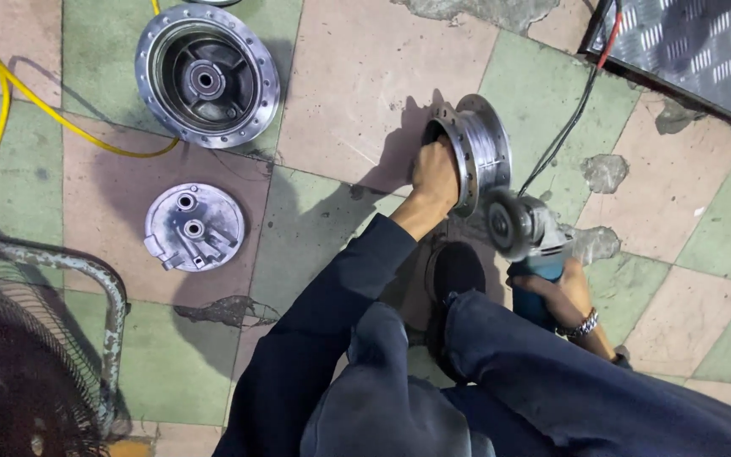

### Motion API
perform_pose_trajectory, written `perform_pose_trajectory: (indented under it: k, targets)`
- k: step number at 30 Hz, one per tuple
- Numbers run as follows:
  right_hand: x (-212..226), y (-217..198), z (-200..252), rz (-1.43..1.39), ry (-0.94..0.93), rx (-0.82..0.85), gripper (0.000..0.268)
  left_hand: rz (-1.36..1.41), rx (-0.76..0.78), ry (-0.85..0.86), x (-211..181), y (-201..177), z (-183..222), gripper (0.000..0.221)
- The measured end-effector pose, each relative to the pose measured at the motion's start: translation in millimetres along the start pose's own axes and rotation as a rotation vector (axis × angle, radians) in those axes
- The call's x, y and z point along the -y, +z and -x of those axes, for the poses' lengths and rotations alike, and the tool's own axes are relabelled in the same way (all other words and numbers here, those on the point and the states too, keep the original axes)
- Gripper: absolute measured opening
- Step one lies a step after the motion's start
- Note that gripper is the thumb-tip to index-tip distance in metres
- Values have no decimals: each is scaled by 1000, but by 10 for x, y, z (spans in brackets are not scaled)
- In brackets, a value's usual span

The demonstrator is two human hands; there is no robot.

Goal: Using a handheld angle grinder to smooth and clean the inner surface of a motorcycle wheel hub.

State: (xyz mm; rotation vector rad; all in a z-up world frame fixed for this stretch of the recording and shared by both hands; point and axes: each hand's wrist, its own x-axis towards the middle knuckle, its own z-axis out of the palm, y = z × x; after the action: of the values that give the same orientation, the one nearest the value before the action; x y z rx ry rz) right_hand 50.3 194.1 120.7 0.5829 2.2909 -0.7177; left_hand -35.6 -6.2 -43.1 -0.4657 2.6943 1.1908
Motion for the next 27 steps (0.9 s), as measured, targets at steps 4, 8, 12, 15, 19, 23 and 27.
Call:
perform_pose_trajectory:
  k: [4, 8, 12, 15, 19, 23, 27]
  targets:
    - [5, -41, 10, -44, 13, 2, 63, -125, -48, 47, 12, 7, 52, 19]
    - [168, -55, 48, -37, 32, 3, 70, -338, -84, 142, 6, 96, 175, 16]
    - [-20, -106, -20, -93, -70, 12, 60, -316, -158, 173, 106, 335, 175, 18]
    - [-82, -111, -13, -119, -80, 22, 55, -339, -149, 294, 138, 231, 184, 17]
    - [-117, -97, -46, -149, -128, 23, 50, -433, -143, 378, 176, 169, 188, 16]
    - [-195, -117, -85, -146, -159, 22, 53, -366, -158, 349, 153, 160, 188, 15]
    - [6, -89, -9, -140, -156, 25, 54, -399, -193, 392, 168, 181, 192, 16]
